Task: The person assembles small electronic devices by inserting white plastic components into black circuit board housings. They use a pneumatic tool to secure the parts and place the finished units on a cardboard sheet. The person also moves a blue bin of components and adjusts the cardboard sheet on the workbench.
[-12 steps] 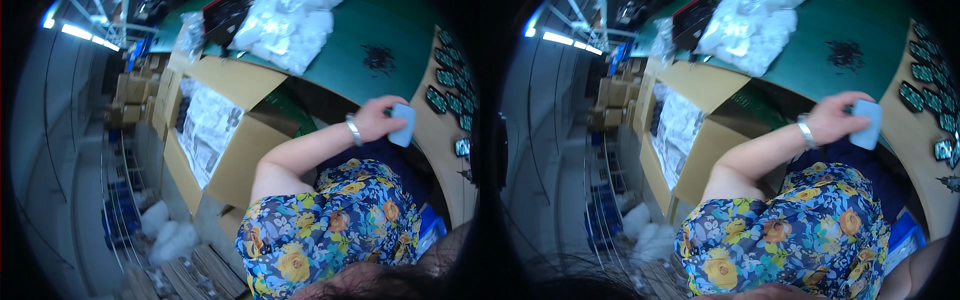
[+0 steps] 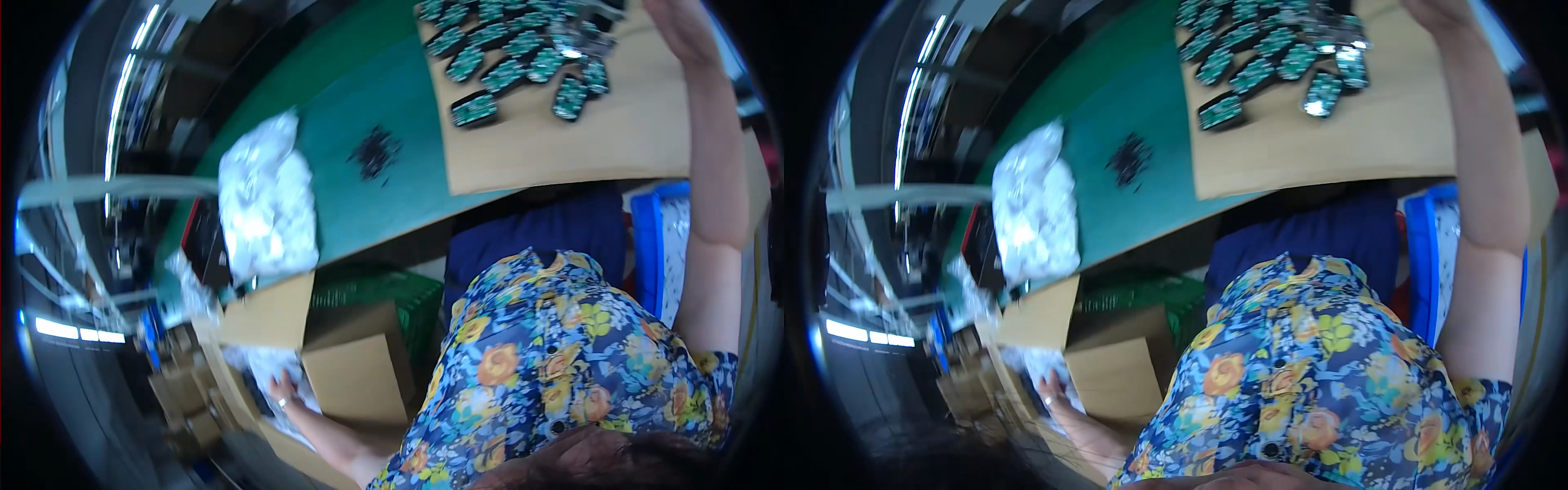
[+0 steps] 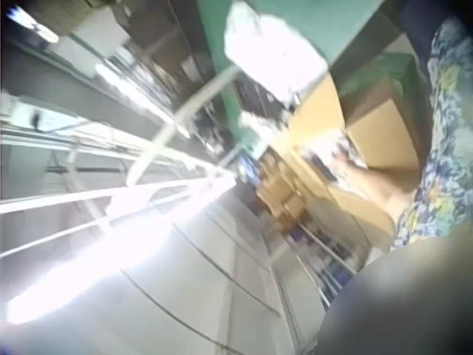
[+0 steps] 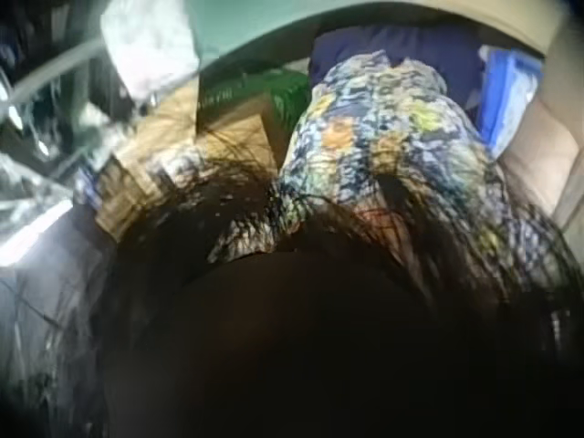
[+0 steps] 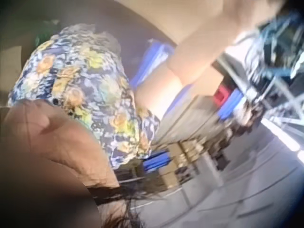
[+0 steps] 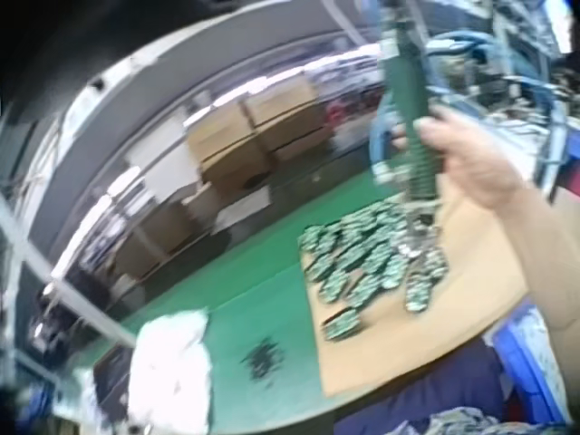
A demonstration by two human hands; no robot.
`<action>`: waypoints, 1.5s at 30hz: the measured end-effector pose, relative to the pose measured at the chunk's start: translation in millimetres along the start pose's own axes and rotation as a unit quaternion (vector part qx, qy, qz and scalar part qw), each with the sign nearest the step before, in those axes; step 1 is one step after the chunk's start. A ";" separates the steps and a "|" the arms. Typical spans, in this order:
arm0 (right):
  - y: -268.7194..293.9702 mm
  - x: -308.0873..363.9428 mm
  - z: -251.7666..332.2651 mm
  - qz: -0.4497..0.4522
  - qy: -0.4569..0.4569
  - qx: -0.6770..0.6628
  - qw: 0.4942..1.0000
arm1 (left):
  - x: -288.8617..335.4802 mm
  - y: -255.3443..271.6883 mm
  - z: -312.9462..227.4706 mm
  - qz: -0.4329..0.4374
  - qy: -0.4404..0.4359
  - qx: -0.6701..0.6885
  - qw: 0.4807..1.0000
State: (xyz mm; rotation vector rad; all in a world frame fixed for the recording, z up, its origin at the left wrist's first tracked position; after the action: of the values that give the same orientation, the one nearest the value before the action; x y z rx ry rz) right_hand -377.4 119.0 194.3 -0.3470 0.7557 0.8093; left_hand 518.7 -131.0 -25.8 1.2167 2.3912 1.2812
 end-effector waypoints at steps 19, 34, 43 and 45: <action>131.7 355.1 37.7 -0.391 -0.245 0.267 0.846 | 674.3 -380.1 -289.5 0.241 -0.791 -0.067 0.558; 145.5 466.2 -50.8 -0.143 -0.410 0.597 0.675 | 645.0 -321.2 -253.5 0.758 -0.393 -0.058 0.518; 153.9 462.9 -102.8 0.002 -0.361 0.625 0.693 | 628.1 -325.4 -207.0 0.820 -0.241 -0.153 0.497; 153.3 462.8 -104.5 0.019 -0.357 0.623 0.696 | 633.9 -325.4 -204.4 0.831 -0.215 -0.159 0.487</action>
State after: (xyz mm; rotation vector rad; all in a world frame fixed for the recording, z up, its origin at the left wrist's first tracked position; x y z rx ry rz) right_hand -333.2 403.8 -212.6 1.1780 0.4098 0.2522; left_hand -183.8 105.2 -9.4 3.1236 -0.1145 1.0552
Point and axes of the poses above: each hand's wrist, its own x-axis away from the middle knuckle, its own y-axis out of the back of the hand, z = x × y, the point moved 6 cm from there along -x, towards the middle knuckle, and after that the axes turned 11 degrees about y, right-handed, at the moved point
